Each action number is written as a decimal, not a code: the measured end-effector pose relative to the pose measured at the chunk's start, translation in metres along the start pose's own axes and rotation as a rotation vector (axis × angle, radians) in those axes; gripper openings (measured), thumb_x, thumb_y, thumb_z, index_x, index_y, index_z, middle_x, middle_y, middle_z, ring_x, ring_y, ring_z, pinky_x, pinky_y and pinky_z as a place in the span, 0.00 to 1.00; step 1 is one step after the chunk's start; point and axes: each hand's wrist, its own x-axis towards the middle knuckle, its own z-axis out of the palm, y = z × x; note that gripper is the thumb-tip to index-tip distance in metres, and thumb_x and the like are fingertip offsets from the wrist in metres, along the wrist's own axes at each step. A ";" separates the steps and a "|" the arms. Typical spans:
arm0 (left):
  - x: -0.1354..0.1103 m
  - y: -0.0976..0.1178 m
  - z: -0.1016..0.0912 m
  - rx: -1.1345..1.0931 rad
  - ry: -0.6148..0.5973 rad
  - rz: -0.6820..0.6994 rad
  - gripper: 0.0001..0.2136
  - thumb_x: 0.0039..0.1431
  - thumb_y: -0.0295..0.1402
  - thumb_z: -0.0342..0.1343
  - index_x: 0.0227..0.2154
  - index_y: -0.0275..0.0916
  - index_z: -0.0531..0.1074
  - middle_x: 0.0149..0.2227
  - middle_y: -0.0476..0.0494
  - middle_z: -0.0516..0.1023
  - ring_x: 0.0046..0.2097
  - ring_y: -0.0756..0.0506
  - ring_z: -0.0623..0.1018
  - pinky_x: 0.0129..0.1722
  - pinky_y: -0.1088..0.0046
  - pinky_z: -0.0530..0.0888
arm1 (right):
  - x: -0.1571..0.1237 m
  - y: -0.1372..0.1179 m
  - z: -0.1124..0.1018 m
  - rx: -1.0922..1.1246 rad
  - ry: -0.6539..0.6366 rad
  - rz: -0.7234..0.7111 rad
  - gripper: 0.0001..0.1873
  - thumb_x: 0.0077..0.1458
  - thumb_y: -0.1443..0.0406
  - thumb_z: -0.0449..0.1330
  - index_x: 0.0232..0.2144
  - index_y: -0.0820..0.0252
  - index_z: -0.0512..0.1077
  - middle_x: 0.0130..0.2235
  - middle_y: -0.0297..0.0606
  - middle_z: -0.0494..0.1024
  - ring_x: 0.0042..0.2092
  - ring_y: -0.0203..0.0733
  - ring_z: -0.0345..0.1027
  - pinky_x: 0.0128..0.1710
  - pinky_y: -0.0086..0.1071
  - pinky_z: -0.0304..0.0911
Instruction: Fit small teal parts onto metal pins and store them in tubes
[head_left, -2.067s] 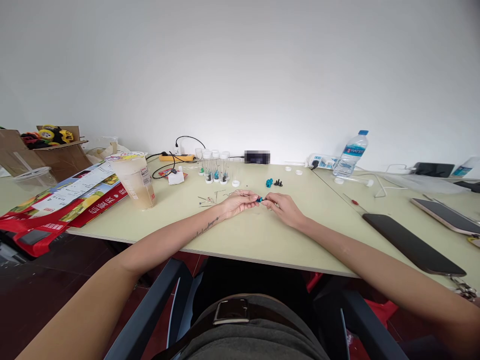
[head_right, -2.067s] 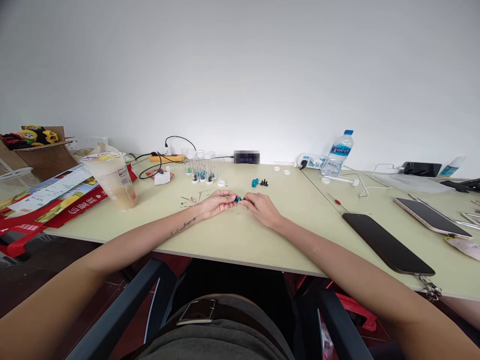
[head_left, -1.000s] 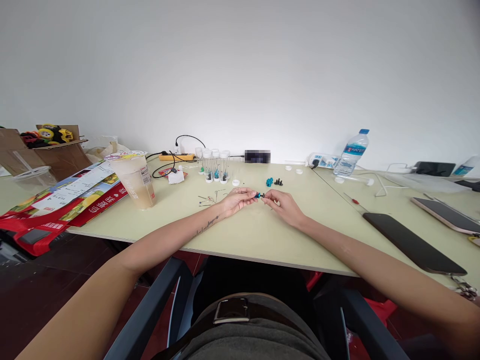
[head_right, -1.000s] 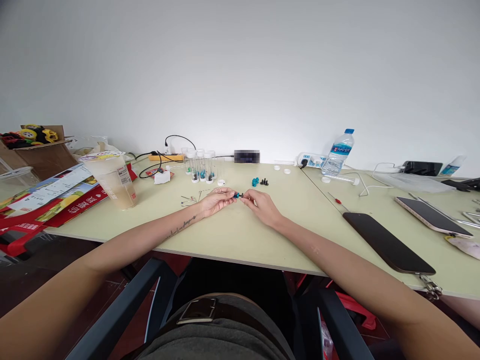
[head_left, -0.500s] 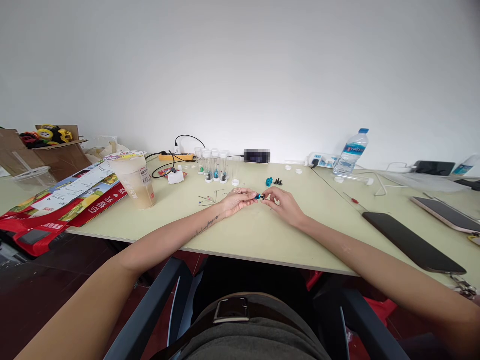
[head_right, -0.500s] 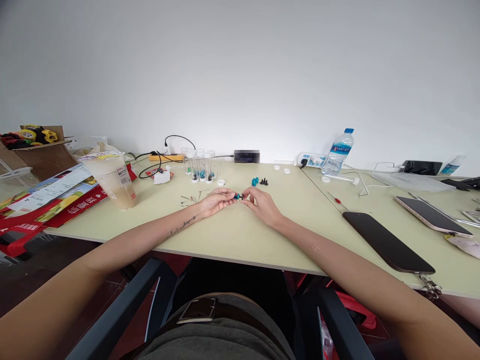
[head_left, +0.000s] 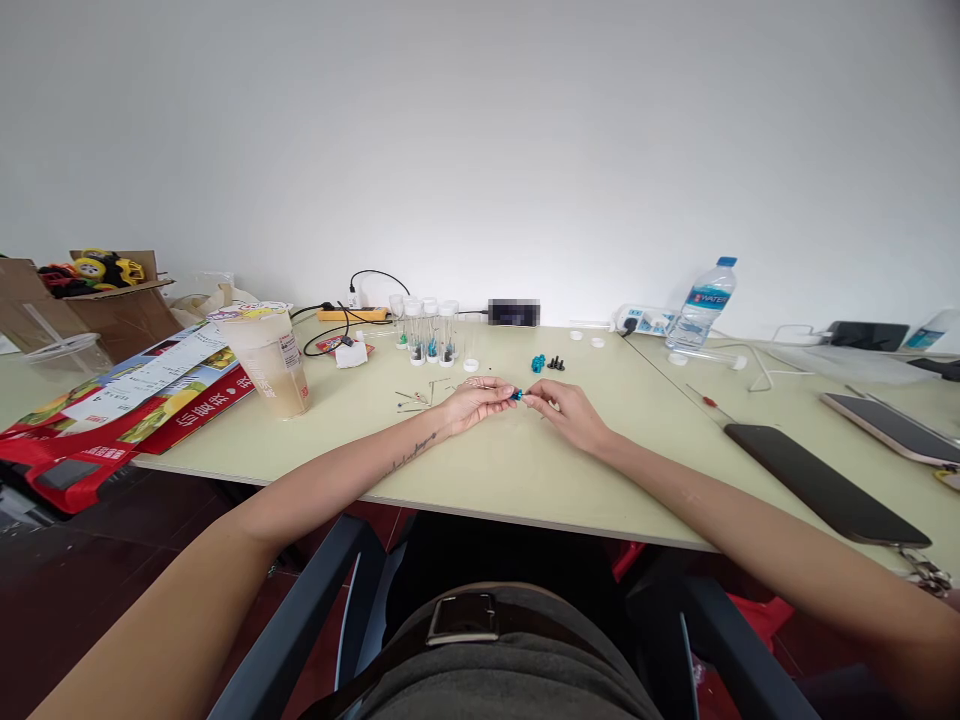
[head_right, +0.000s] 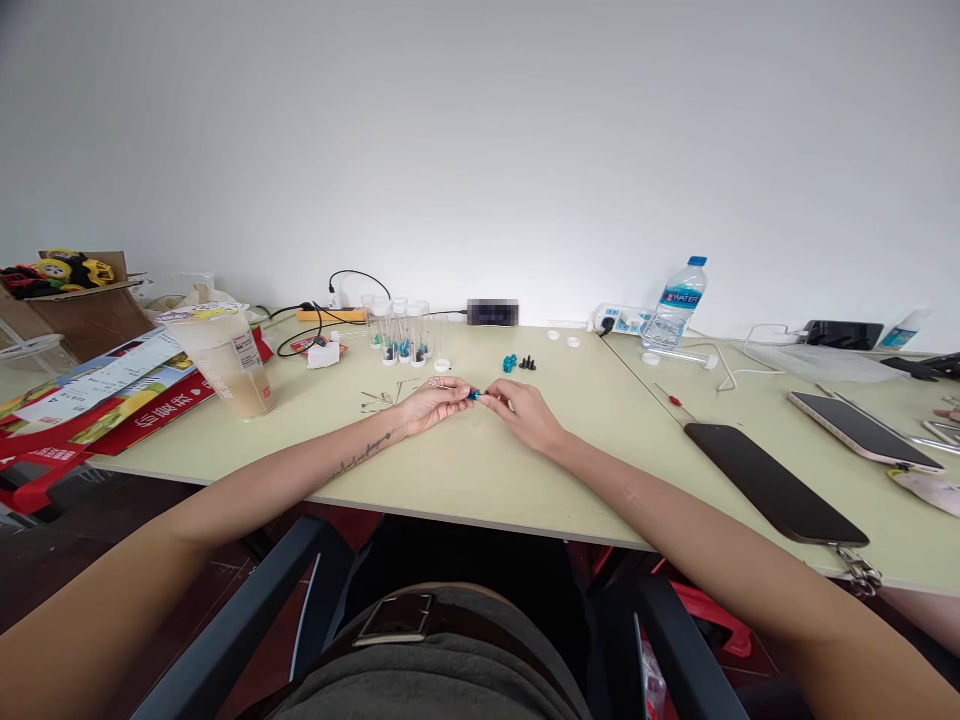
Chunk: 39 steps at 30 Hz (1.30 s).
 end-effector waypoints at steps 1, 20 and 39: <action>0.000 0.000 0.000 -0.002 0.001 -0.002 0.09 0.46 0.29 0.63 0.30 0.29 0.74 0.27 0.43 0.76 0.32 0.53 0.75 0.37 0.77 0.69 | 0.000 0.000 0.000 -0.001 -0.002 0.000 0.14 0.58 0.55 0.49 0.30 0.57 0.67 0.30 0.36 0.73 0.29 0.37 0.63 0.30 0.32 0.58; 0.000 0.000 0.000 -0.006 -0.009 -0.012 0.09 0.45 0.29 0.63 0.31 0.30 0.74 0.28 0.43 0.76 0.32 0.53 0.75 0.38 0.77 0.69 | 0.000 0.002 0.000 -0.019 -0.010 -0.004 0.14 0.58 0.55 0.49 0.30 0.58 0.67 0.30 0.36 0.73 0.28 0.37 0.63 0.30 0.31 0.58; 0.000 0.000 0.001 -0.014 -0.014 0.013 0.09 0.46 0.28 0.62 0.31 0.30 0.74 0.28 0.43 0.76 0.33 0.52 0.76 0.39 0.76 0.69 | 0.000 -0.003 -0.002 0.039 -0.076 0.028 0.21 0.61 0.55 0.42 0.26 0.59 0.67 0.27 0.35 0.74 0.29 0.37 0.66 0.33 0.30 0.58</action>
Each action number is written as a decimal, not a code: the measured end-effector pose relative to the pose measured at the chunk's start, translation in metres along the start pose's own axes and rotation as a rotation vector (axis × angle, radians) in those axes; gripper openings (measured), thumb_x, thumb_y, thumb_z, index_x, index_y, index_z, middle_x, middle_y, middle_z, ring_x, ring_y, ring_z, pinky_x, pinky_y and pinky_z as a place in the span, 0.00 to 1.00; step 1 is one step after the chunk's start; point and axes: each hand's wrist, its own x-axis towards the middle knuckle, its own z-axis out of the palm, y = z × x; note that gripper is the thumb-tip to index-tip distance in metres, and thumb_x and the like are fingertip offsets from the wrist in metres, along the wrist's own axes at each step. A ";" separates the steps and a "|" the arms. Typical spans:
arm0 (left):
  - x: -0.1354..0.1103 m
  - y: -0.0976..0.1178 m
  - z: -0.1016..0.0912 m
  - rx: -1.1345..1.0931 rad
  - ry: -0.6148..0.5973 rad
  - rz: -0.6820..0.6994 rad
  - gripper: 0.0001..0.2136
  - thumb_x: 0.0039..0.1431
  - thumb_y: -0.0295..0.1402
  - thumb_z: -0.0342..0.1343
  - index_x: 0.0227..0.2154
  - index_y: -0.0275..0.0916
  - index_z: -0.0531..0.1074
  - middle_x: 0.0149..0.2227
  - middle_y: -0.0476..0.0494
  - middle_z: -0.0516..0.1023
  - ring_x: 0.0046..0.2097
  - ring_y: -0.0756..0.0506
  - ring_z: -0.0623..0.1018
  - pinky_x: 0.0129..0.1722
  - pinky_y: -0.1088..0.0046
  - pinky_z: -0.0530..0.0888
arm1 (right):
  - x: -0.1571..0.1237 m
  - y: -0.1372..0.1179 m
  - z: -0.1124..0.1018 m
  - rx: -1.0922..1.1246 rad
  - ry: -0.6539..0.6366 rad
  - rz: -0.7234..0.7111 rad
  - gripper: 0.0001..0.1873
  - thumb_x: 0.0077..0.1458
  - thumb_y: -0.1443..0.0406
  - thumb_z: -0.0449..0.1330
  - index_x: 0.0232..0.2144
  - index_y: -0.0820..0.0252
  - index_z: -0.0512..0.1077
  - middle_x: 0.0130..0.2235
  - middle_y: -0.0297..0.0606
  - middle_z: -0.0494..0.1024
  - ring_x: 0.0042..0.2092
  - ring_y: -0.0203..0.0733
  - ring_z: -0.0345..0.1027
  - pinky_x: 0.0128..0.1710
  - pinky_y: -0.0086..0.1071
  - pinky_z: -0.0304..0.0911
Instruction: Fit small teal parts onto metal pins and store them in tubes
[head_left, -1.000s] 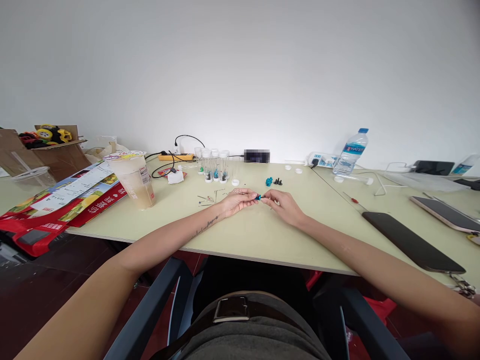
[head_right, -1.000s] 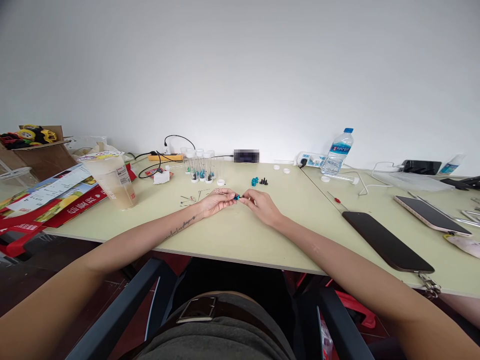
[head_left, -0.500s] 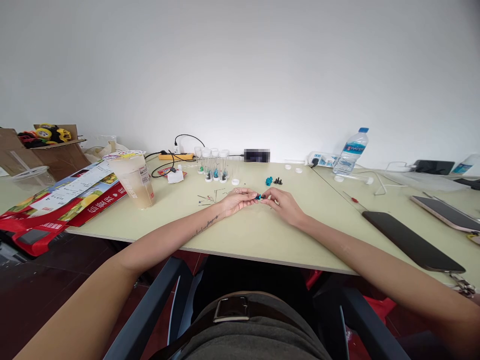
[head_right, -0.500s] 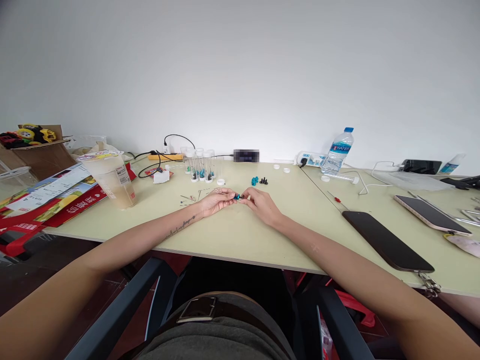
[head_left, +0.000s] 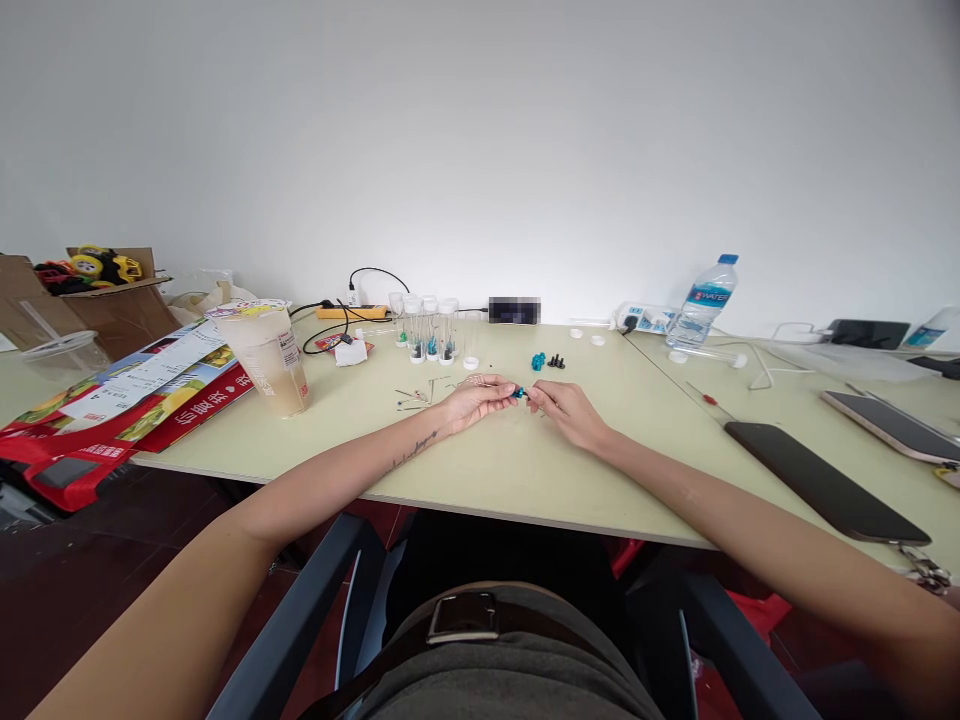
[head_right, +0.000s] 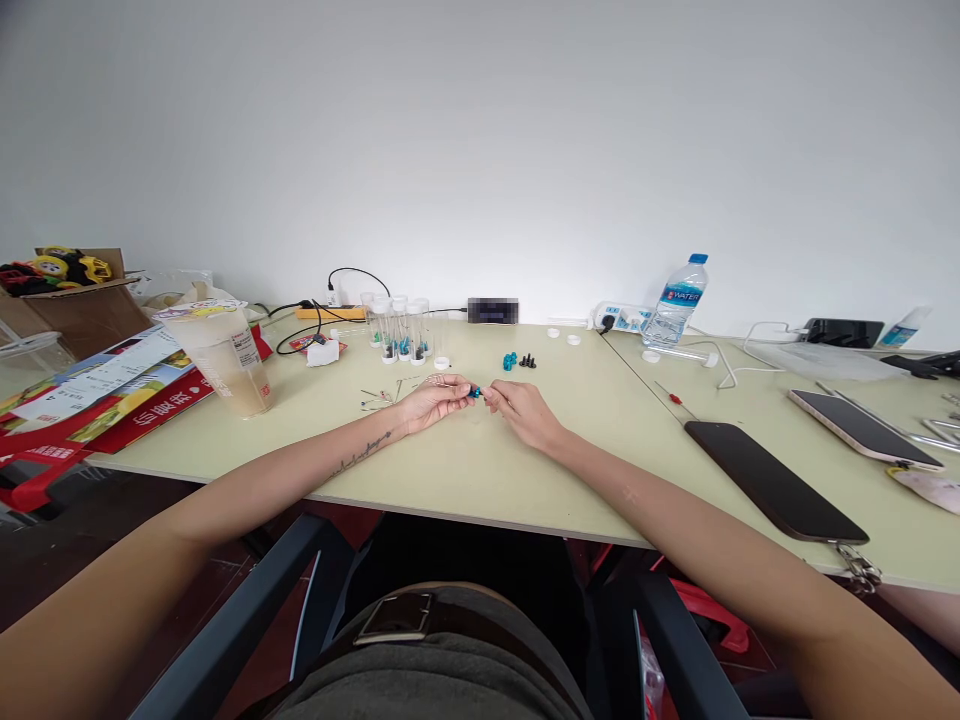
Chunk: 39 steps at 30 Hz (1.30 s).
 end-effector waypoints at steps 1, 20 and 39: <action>0.000 0.000 0.000 -0.003 0.007 0.003 0.08 0.46 0.28 0.62 0.31 0.30 0.74 0.28 0.43 0.76 0.33 0.52 0.76 0.38 0.77 0.69 | 0.000 0.000 0.000 -0.007 0.012 0.000 0.19 0.60 0.55 0.44 0.26 0.58 0.67 0.28 0.35 0.74 0.29 0.37 0.66 0.32 0.30 0.58; 0.000 0.001 -0.001 -0.005 0.008 -0.019 0.09 0.45 0.28 0.63 0.31 0.29 0.74 0.27 0.44 0.76 0.32 0.53 0.75 0.37 0.79 0.70 | 0.000 0.001 0.001 -0.045 0.070 -0.029 0.14 0.57 0.55 0.50 0.31 0.58 0.67 0.30 0.36 0.73 0.29 0.37 0.64 0.31 0.31 0.58; 0.000 -0.001 -0.002 -0.009 0.006 -0.022 0.08 0.47 0.28 0.62 0.31 0.30 0.74 0.27 0.43 0.76 0.31 0.54 0.75 0.37 0.78 0.69 | 0.000 0.001 0.001 -0.061 0.095 -0.040 0.12 0.56 0.56 0.51 0.33 0.58 0.67 0.33 0.36 0.73 0.29 0.36 0.63 0.31 0.31 0.57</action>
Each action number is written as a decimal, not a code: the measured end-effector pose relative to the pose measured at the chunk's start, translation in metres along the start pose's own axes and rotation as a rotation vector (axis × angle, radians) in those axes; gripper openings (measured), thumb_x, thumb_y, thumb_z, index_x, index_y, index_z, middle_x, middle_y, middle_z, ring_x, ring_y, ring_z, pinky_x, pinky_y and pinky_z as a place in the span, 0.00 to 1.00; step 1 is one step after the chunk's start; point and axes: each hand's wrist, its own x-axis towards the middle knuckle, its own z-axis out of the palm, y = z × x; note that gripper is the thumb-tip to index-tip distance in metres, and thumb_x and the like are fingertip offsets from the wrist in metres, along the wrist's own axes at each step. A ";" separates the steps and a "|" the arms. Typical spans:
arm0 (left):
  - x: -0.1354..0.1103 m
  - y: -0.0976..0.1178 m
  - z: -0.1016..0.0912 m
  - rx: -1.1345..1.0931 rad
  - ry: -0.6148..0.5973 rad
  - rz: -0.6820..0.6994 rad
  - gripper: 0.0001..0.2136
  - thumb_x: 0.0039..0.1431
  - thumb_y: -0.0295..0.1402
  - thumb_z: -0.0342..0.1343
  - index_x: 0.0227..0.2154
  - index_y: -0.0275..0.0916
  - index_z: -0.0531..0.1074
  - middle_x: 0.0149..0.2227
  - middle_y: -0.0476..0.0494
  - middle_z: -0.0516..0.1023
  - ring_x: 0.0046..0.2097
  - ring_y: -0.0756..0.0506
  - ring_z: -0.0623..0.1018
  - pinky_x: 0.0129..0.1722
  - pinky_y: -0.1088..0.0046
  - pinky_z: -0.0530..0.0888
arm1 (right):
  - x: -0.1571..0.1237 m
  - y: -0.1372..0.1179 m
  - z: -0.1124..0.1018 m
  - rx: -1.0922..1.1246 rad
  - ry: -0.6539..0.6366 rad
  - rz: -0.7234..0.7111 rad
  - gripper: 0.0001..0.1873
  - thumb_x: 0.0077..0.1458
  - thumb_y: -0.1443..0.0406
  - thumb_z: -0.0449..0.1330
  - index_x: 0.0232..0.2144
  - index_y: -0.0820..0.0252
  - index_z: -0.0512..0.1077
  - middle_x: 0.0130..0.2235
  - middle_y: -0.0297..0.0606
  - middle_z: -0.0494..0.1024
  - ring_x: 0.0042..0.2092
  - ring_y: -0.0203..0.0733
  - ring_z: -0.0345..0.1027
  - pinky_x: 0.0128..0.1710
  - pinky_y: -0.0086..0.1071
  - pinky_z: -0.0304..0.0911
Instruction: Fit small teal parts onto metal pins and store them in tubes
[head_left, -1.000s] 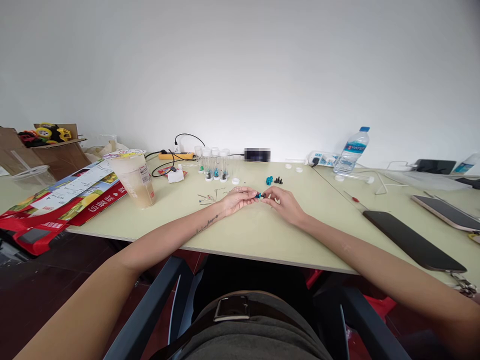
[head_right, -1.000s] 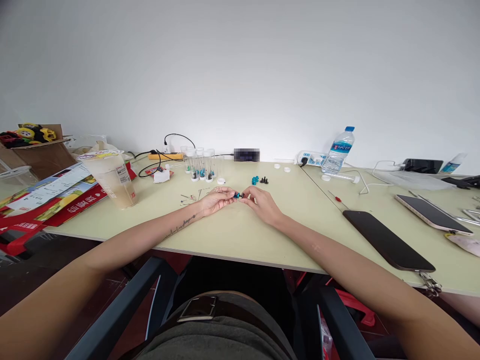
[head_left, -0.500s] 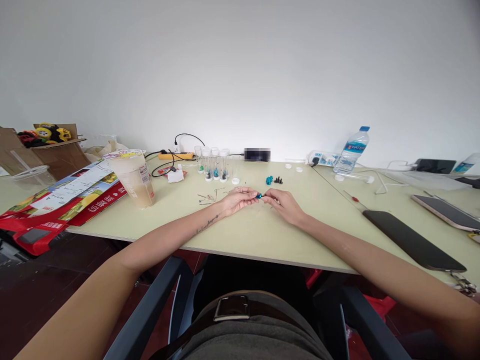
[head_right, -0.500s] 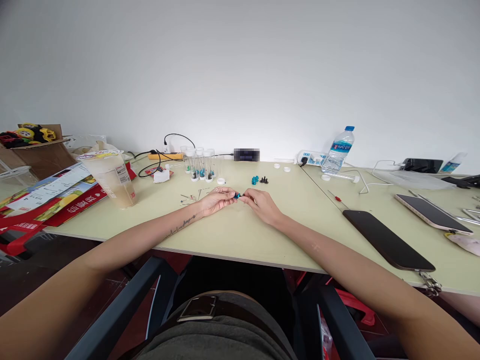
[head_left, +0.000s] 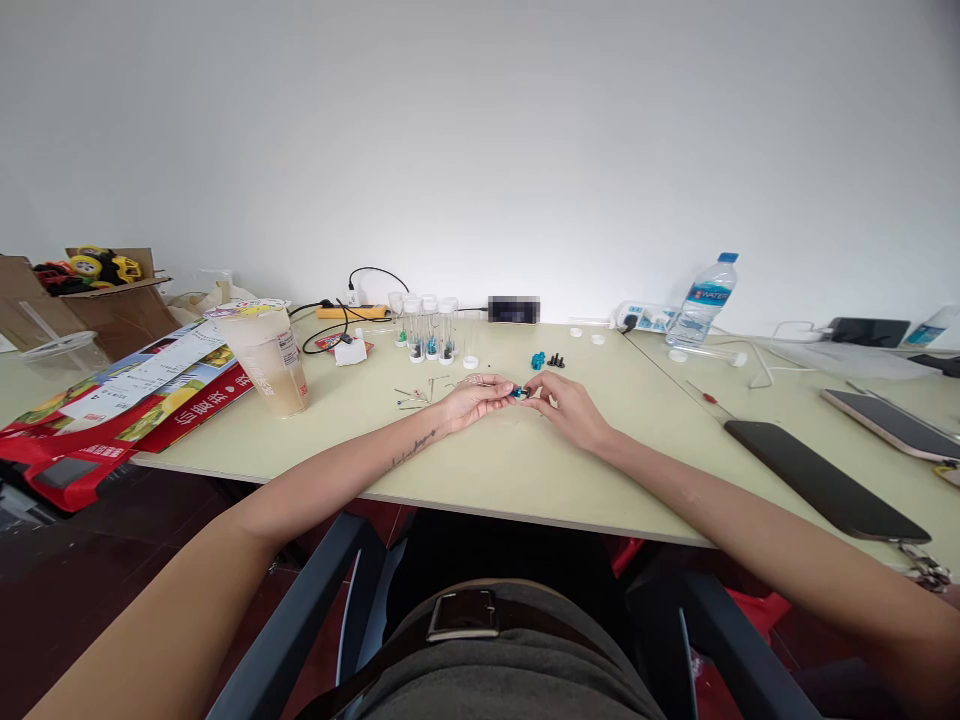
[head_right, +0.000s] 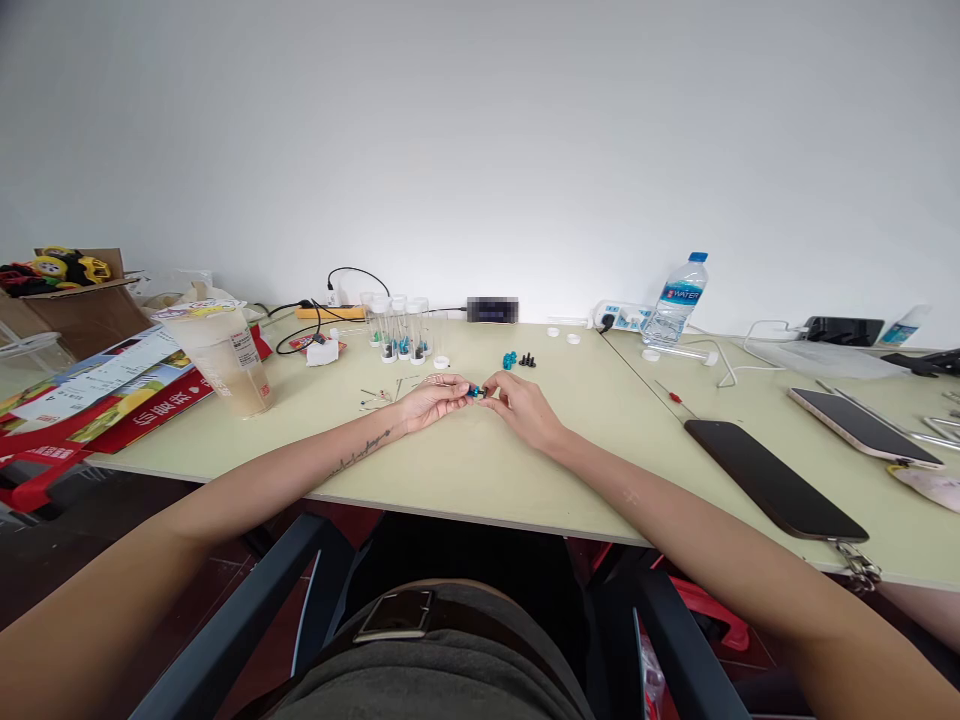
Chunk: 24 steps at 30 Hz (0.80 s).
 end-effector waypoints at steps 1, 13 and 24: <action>0.000 0.000 0.000 -0.001 0.004 0.000 0.08 0.47 0.28 0.62 0.31 0.30 0.74 0.27 0.43 0.76 0.31 0.53 0.75 0.37 0.78 0.69 | 0.000 0.000 0.000 0.006 0.008 -0.004 0.12 0.56 0.56 0.52 0.34 0.58 0.67 0.34 0.36 0.74 0.29 0.37 0.63 0.31 0.31 0.58; -0.001 0.001 0.002 0.004 0.003 -0.002 0.08 0.47 0.28 0.62 0.30 0.30 0.73 0.27 0.43 0.76 0.31 0.53 0.75 0.37 0.78 0.69 | 0.000 0.001 0.000 0.006 0.006 -0.016 0.12 0.55 0.55 0.52 0.34 0.57 0.67 0.34 0.37 0.74 0.28 0.37 0.63 0.31 0.32 0.59; -0.001 0.001 0.003 -0.014 0.019 0.032 0.08 0.46 0.28 0.62 0.31 0.29 0.73 0.28 0.44 0.76 0.32 0.52 0.76 0.39 0.76 0.70 | 0.001 -0.002 0.000 0.024 -0.007 0.024 0.15 0.56 0.53 0.51 0.35 0.57 0.67 0.35 0.37 0.74 0.30 0.37 0.64 0.32 0.32 0.59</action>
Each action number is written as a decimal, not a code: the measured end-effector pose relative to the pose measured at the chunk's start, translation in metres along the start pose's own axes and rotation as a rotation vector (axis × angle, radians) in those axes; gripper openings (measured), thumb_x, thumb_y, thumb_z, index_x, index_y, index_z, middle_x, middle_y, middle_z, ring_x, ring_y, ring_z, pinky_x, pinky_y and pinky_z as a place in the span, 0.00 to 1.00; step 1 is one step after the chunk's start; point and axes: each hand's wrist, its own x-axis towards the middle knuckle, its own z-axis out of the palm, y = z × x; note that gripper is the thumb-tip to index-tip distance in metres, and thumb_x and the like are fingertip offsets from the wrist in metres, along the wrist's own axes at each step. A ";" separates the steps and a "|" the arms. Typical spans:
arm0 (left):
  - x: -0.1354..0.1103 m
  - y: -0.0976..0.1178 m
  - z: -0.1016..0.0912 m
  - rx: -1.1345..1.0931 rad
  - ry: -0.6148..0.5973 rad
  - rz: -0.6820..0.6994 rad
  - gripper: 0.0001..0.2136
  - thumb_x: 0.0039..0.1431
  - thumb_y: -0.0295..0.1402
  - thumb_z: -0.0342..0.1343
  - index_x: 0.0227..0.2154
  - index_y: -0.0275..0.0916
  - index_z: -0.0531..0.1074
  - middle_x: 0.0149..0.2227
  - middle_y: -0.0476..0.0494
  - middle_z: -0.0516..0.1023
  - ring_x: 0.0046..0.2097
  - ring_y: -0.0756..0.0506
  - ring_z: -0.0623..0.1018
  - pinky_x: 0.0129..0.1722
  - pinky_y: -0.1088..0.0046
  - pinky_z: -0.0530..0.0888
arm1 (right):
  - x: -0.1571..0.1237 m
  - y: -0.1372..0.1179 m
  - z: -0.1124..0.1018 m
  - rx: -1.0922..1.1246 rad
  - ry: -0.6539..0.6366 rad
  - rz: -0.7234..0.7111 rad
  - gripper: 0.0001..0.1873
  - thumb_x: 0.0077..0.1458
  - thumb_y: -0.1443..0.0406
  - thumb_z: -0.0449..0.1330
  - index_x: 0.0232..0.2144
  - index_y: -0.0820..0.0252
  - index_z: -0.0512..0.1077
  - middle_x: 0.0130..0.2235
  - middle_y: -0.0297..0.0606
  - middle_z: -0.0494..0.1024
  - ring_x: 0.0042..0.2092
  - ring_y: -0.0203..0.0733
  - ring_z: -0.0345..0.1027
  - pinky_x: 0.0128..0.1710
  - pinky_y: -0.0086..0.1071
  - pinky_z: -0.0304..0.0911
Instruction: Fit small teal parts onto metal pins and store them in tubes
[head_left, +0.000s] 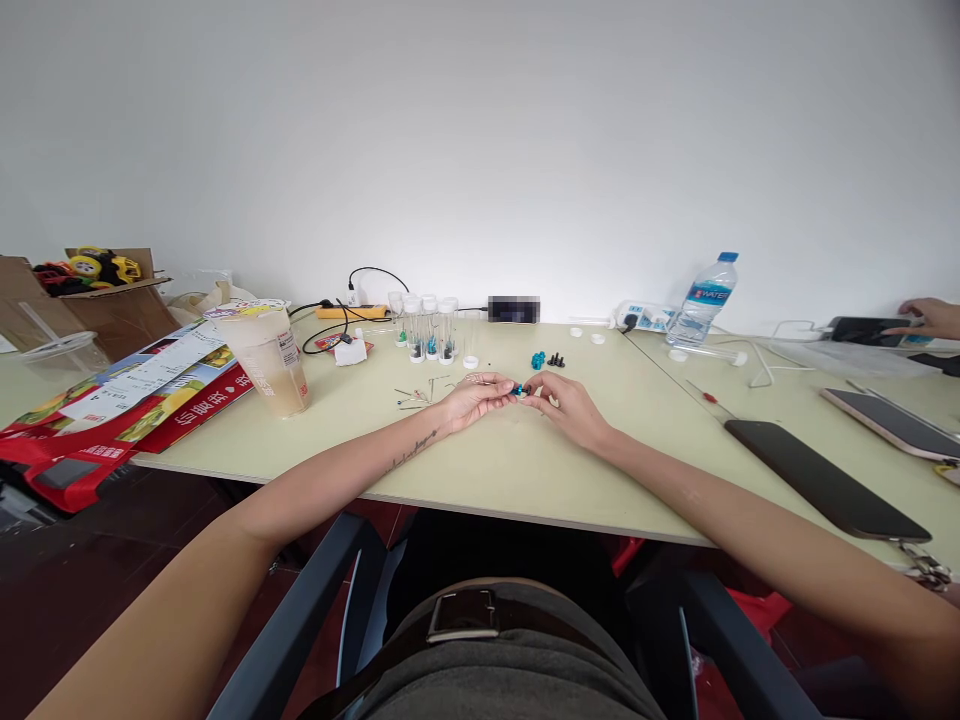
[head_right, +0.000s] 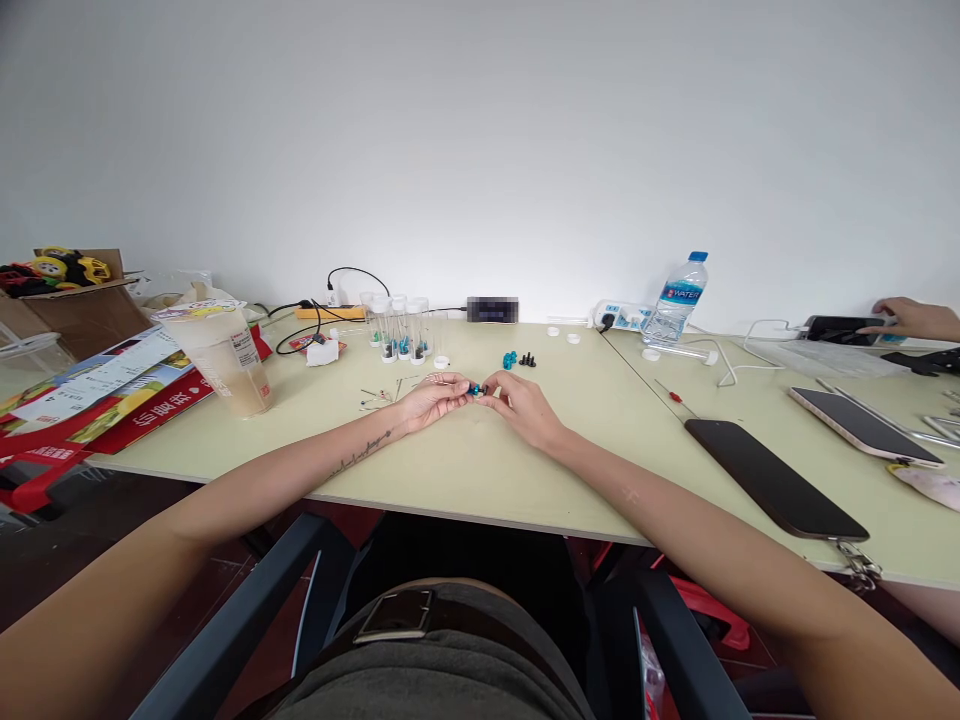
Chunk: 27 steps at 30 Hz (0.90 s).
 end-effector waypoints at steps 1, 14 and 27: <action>0.000 0.000 0.000 -0.010 0.009 0.012 0.08 0.46 0.28 0.62 0.30 0.30 0.73 0.28 0.44 0.76 0.33 0.52 0.76 0.40 0.76 0.70 | 0.000 -0.001 0.000 -0.001 0.001 0.015 0.15 0.57 0.53 0.50 0.36 0.57 0.67 0.35 0.37 0.74 0.30 0.37 0.64 0.32 0.32 0.59; 0.000 0.001 -0.001 -0.017 0.023 -0.014 0.07 0.46 0.27 0.62 0.29 0.30 0.74 0.28 0.45 0.75 0.32 0.53 0.76 0.39 0.76 0.69 | 0.001 -0.002 0.000 0.041 0.010 0.033 0.14 0.56 0.54 0.50 0.34 0.57 0.68 0.34 0.37 0.75 0.31 0.38 0.65 0.33 0.32 0.59; 0.001 -0.001 -0.003 -0.012 -0.001 -0.010 0.08 0.45 0.28 0.63 0.30 0.30 0.73 0.28 0.45 0.75 0.32 0.53 0.75 0.39 0.77 0.70 | 0.000 -0.002 -0.001 0.013 0.003 -0.002 0.14 0.57 0.55 0.49 0.33 0.57 0.68 0.33 0.36 0.74 0.30 0.37 0.64 0.32 0.31 0.58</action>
